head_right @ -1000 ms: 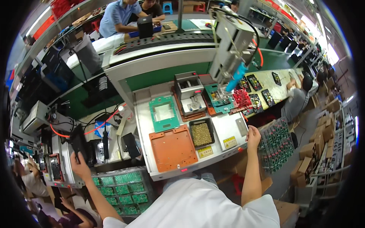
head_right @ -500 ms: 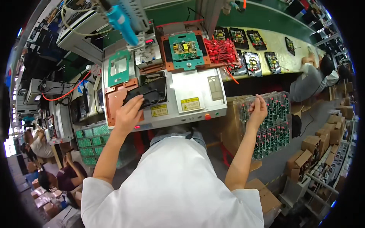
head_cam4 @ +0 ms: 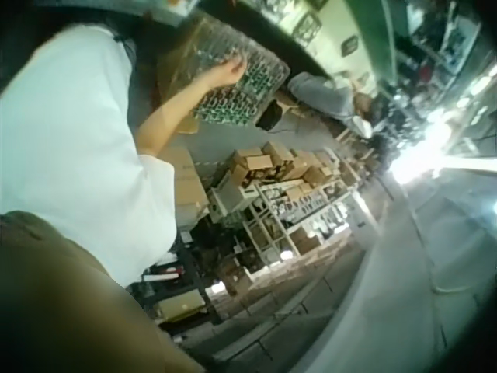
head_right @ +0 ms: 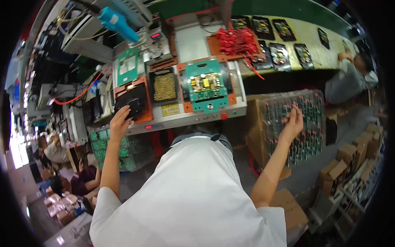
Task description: Assembling electronic circuit boards into plastic housings at a factory workstation.
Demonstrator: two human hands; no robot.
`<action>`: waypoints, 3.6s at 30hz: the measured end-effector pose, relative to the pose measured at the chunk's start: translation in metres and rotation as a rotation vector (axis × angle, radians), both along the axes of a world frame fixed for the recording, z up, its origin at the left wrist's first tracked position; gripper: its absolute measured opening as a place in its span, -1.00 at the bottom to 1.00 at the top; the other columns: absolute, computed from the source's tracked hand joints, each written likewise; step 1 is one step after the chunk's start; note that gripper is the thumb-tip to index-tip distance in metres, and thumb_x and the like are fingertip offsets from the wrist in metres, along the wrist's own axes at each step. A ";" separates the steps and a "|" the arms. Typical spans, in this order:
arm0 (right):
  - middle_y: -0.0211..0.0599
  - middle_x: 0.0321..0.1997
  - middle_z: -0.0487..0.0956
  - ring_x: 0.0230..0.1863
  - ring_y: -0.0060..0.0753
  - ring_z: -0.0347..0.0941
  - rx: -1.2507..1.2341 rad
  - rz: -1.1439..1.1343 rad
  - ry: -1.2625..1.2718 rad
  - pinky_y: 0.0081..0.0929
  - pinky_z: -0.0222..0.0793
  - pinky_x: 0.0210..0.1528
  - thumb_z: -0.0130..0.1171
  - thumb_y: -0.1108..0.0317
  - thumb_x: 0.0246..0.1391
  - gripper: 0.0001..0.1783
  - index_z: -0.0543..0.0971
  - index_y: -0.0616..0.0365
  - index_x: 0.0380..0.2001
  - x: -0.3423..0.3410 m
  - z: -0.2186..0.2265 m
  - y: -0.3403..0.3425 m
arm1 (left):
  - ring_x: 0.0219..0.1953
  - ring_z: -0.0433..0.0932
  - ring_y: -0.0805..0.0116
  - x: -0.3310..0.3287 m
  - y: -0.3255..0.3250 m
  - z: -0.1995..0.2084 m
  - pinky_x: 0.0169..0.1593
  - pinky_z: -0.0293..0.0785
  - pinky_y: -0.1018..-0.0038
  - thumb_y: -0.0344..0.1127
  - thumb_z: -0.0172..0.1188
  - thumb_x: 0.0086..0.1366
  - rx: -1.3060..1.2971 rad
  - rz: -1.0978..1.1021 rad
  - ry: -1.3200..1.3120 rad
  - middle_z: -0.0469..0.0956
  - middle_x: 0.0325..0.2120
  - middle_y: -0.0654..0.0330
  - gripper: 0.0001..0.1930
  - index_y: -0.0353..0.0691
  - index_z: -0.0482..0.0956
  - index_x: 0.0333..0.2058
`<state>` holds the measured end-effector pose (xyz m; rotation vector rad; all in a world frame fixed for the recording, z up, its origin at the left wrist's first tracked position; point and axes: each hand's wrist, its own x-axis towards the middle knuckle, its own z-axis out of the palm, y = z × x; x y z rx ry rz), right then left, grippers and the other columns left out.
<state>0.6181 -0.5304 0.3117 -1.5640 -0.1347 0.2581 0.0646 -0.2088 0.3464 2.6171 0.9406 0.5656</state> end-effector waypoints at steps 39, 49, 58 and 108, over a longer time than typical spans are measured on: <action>-0.29 -0.41 0.61 -0.39 -0.49 0.59 -0.272 0.643 -0.040 -0.49 0.54 -0.28 0.09 0.47 0.18 -0.77 0.59 0.29 -0.12 -0.072 0.111 0.067 | 0.11 0.49 0.21 0.069 -0.045 0.012 0.19 0.37 0.33 -0.38 0.03 0.40 -0.469 0.170 -0.547 0.50 0.10 0.06 -0.71 -0.39 0.54 0.02; -0.11 -0.05 0.58 -0.17 -0.40 0.60 0.123 1.202 0.391 -0.44 0.60 -0.08 0.03 0.65 0.18 -0.77 0.44 0.26 -0.09 -0.209 0.078 0.186 | -0.49 0.54 0.48 0.105 -0.067 0.052 -0.37 0.48 0.53 -0.34 -0.02 0.48 -1.164 0.274 -0.775 0.57 -0.51 0.19 -0.73 -0.42 0.57 -0.10; -0.40 -0.21 0.62 -0.28 -0.65 0.50 -0.237 1.557 -0.223 -0.63 0.43 -0.24 0.20 0.52 0.15 -0.81 0.57 0.24 -0.14 -0.227 0.049 0.278 | -0.39 0.55 0.54 0.070 -0.003 0.002 -0.29 0.47 0.59 -0.47 0.26 0.27 -0.839 0.423 -0.638 0.62 -0.40 0.24 -0.87 -0.38 0.64 -0.23; -0.13 -0.46 0.51 -0.40 0.01 0.49 -0.196 1.614 -1.252 -0.11 0.39 -0.34 0.28 0.33 0.03 -0.80 0.47 0.16 -0.43 -0.256 0.041 0.270 | -0.51 0.57 -0.09 0.090 -0.067 -0.023 -0.42 0.45 0.21 -0.09 0.26 0.26 -0.426 0.833 -0.330 0.56 -0.60 -0.04 -0.66 -0.28 0.63 -0.51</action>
